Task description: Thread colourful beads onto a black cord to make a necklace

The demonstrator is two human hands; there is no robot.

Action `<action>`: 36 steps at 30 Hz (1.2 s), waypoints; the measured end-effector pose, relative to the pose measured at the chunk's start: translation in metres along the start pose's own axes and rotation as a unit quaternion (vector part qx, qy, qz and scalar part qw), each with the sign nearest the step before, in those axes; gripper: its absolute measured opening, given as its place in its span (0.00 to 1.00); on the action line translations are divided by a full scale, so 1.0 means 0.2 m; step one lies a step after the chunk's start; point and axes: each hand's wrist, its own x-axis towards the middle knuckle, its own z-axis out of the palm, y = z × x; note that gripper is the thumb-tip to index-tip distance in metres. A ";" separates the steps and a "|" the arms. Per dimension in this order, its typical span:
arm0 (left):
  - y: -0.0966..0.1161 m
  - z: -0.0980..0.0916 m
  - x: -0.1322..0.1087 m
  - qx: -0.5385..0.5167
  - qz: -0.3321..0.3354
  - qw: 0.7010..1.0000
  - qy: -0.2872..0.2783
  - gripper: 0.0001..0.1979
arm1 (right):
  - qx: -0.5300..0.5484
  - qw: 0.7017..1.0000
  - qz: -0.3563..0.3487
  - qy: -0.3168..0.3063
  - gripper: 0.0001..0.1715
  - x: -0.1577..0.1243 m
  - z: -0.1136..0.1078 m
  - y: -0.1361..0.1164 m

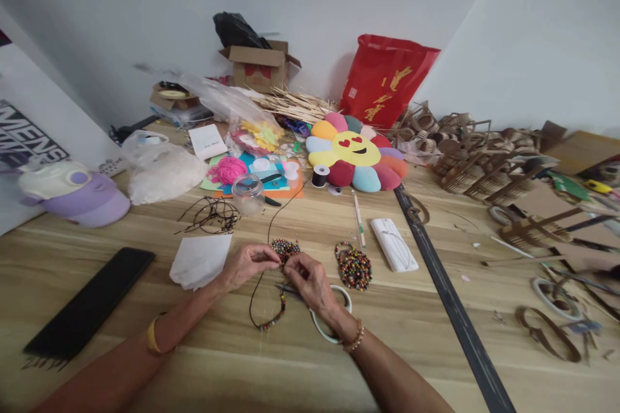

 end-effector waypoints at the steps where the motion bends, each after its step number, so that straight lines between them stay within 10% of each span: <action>1: 0.00 0.00 0.00 0.001 0.000 1.000 -0.003 0.07 | 0.000 1.000 -0.003 0.001 0.15 0.00 0.00 0.00; 36: 0.00 0.01 -0.01 0.006 0.016 1.000 -0.008 0.05 | -0.012 1.000 -0.002 -0.001 0.16 0.00 0.00 -0.03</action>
